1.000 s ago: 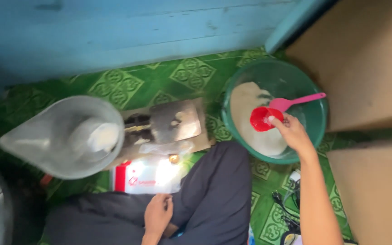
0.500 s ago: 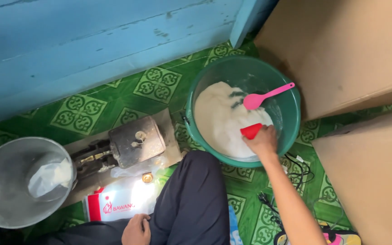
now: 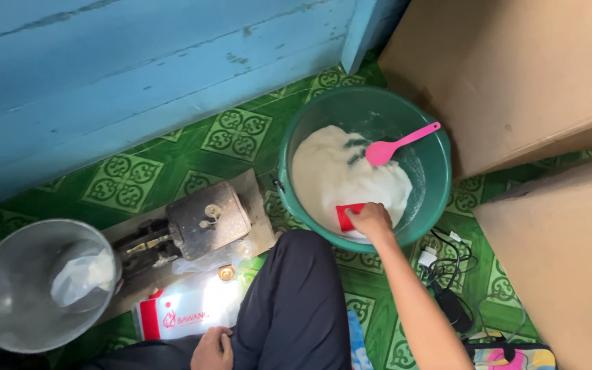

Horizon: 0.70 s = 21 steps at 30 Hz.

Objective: Scooping white powder from a large basin into plastic bags using a funnel and weighing them on a scale.

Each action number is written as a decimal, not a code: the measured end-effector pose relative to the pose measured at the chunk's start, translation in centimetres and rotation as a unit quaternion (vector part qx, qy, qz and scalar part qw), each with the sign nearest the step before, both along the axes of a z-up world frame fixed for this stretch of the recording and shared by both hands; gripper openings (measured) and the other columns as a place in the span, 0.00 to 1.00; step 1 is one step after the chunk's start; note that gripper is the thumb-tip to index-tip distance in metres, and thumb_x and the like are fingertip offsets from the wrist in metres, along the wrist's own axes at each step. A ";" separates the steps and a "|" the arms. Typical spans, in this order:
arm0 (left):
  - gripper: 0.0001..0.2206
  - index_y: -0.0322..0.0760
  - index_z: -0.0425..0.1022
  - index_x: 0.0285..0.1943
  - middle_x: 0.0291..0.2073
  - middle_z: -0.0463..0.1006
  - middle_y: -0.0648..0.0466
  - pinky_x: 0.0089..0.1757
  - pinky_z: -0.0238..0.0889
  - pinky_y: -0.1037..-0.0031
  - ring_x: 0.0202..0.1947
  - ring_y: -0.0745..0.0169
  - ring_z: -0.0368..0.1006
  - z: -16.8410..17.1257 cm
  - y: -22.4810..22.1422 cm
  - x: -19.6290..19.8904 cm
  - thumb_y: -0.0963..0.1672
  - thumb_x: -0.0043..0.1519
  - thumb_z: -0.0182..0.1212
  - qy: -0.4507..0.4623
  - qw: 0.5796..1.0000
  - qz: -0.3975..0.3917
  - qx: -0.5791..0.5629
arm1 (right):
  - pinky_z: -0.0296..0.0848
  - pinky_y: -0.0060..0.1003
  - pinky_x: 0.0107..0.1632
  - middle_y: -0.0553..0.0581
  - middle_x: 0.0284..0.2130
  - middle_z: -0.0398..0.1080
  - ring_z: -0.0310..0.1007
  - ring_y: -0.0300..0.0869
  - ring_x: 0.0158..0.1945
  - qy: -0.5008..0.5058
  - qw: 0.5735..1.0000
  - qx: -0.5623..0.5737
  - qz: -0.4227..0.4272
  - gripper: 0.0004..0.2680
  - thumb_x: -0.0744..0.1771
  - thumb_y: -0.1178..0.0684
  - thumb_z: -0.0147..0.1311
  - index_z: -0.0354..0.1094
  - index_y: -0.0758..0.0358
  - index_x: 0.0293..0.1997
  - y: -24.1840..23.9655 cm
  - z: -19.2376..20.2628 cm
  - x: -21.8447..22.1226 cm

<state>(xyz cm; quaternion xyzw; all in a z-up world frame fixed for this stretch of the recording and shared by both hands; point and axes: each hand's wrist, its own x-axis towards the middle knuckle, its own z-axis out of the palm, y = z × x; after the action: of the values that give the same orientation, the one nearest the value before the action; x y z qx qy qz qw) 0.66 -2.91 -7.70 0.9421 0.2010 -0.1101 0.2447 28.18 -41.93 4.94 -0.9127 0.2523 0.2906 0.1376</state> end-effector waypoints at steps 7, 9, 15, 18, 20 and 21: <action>0.08 0.54 0.79 0.37 0.34 0.79 0.64 0.43 0.67 0.72 0.39 0.64 0.76 0.2 1.0 -0.4 0.47 0.57 0.52 -0.020 0.995 -0.040 -0.091 | 0.60 0.45 0.62 0.63 0.54 0.63 0.61 0.56 0.59 -0.314 0.949 0.028 0.008 0.24 0.62 0.40 0.55 0.64 0.63 0.61 2.3 1.7 -4.0; 0.08 0.53 0.78 0.39 0.37 0.79 0.63 0.44 0.68 0.73 0.39 0.66 0.78 3.8 1.4 0.2 0.46 0.58 0.53 0.010 0.991 -0.009 -0.136 | 0.61 0.43 0.61 0.62 0.51 0.65 0.64 0.53 0.57 -0.407 0.910 0.063 0.043 0.18 0.63 0.46 0.56 0.68 0.64 0.55 5.8 5.2 -5.6; 0.04 0.49 0.75 0.32 0.30 0.77 0.59 0.38 0.61 0.57 0.35 0.52 0.71 11.7 8.1 -0.6 0.44 0.54 0.55 -0.206 0.977 -0.010 0.062 | 0.68 0.41 0.54 0.59 0.44 0.72 0.71 0.47 0.49 -0.549 0.797 0.177 0.177 0.07 0.64 0.58 0.56 0.73 0.64 0.45 16.7 12.8 -8.9; 0.05 0.49 0.76 0.34 0.37 0.74 0.58 0.43 0.61 0.57 0.42 0.52 0.69 14.5 13.1 -1.8 0.43 0.51 0.58 -0.240 0.948 0.120 0.169 | 0.72 0.39 0.50 0.59 0.44 0.72 0.71 0.46 0.50 -0.519 0.783 0.248 0.234 0.06 0.65 0.59 0.55 0.73 0.63 0.45 22.2 14.9 -9.3; 0.08 0.50 0.76 0.39 0.44 0.72 0.58 0.47 0.61 0.56 0.50 0.51 0.67 14.1 16.2 -2.9 0.43 0.51 0.60 -0.216 0.931 0.201 0.215 | 0.71 0.39 0.54 0.58 0.44 0.72 0.71 0.46 0.50 -0.512 0.768 0.270 0.274 0.06 0.65 0.59 0.55 0.73 0.63 0.45 25.2 15.5 -9.4; 0.13 0.46 0.74 0.48 0.52 0.69 0.53 0.48 0.62 0.52 0.54 0.48 0.65 13.7 18.0 -3.0 0.46 0.55 0.58 -0.138 0.944 0.230 0.192 | 0.70 0.38 0.54 0.56 0.44 0.71 0.70 0.45 0.50 -0.488 0.773 0.292 0.281 0.06 0.65 0.58 0.55 0.73 0.62 0.45 26.9 15.8 -9.0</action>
<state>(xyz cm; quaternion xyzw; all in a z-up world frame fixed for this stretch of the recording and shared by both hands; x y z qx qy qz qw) -2.31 15.11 6.01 0.9054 0.3939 0.1206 0.1028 19.13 -15.02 20.77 -0.8781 -0.2138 -0.1085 0.4140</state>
